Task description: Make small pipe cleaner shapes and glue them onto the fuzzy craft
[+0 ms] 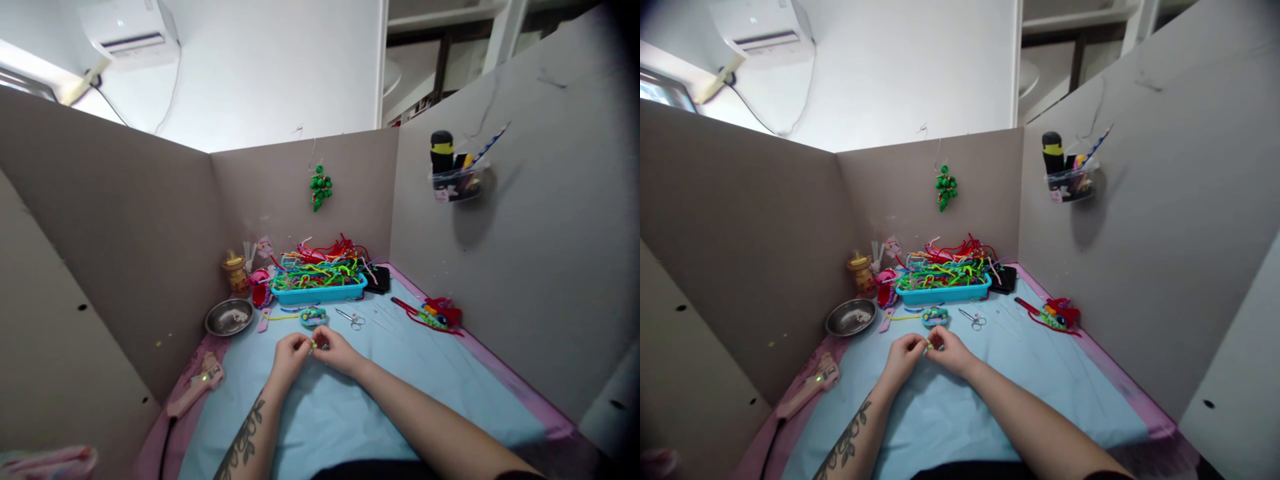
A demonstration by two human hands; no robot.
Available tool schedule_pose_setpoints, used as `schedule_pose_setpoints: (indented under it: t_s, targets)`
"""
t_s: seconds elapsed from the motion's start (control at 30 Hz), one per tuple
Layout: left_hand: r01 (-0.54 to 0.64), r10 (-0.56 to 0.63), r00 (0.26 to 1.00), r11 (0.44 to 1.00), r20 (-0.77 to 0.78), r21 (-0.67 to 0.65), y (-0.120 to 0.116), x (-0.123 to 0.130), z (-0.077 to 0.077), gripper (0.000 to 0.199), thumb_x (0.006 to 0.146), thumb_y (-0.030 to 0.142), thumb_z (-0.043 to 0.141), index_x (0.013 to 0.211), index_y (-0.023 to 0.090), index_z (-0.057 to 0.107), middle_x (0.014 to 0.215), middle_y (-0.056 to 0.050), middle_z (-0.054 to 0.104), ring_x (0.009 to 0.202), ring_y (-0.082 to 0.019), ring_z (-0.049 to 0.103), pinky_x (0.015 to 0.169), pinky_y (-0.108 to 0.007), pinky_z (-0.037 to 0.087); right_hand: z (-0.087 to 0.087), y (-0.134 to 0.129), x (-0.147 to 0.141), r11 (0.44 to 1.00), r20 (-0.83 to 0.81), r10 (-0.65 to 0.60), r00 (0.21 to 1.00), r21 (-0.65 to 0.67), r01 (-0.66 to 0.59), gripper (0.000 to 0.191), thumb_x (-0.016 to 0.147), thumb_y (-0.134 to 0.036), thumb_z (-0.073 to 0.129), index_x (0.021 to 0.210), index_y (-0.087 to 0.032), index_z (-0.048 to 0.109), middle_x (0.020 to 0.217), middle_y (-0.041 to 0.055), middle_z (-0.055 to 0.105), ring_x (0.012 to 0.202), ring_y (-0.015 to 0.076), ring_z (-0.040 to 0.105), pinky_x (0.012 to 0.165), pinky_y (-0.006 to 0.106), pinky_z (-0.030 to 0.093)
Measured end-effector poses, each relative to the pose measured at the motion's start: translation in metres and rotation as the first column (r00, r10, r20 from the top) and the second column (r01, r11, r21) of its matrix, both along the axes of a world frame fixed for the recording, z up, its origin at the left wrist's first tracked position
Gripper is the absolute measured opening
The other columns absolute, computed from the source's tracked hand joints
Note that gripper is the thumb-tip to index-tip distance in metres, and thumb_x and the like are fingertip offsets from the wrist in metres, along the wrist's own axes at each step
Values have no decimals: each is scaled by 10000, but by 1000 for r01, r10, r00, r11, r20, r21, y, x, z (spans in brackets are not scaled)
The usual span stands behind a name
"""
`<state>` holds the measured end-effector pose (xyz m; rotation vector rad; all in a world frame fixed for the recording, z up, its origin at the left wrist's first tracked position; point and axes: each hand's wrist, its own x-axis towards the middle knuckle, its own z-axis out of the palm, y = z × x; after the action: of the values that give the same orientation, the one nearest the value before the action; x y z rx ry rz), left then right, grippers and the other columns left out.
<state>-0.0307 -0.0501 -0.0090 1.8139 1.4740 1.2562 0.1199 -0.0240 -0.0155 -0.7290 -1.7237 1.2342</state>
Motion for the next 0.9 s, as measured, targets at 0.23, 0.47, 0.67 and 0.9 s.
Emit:
schedule_pose_setpoints:
  t_s: [0.23,0.47,0.67,0.9]
  targets:
    - [51,-46,994,997,95,-50,1,1,4,230,729,327,538,676,126,637,624,-25,616,601,-145,525,585,-235,395,0,1,1,987,-11,-153,988,43,153,132,682,-226,624,751,-175,523,689,-16,530,632,126,496,578,235,400]
    - [78,-72,992,996,108,-50,2,0,3,235,729,345,551,699,130,640,635,-22,617,605,-143,528,586,-230,394,-2,2,4,960,11,-218,976,182,213,78,712,-192,581,784,-175,557,729,4,553,666,138,519,627,252,422]
    - [42,-40,998,999,-46,27,1,-2,-1,176,740,270,521,682,147,632,646,-16,611,611,-139,522,600,-234,394,1,0,8,915,40,-257,966,331,229,79,703,-135,552,770,-177,550,749,8,528,672,133,513,636,250,421]
    - [-24,62,973,985,-222,174,-4,-4,2,168,769,230,478,721,175,629,694,-22,604,665,-150,541,640,-251,404,-1,-7,2,952,45,-131,990,284,113,128,697,-143,540,818,-185,527,768,8,537,700,131,532,653,245,440]
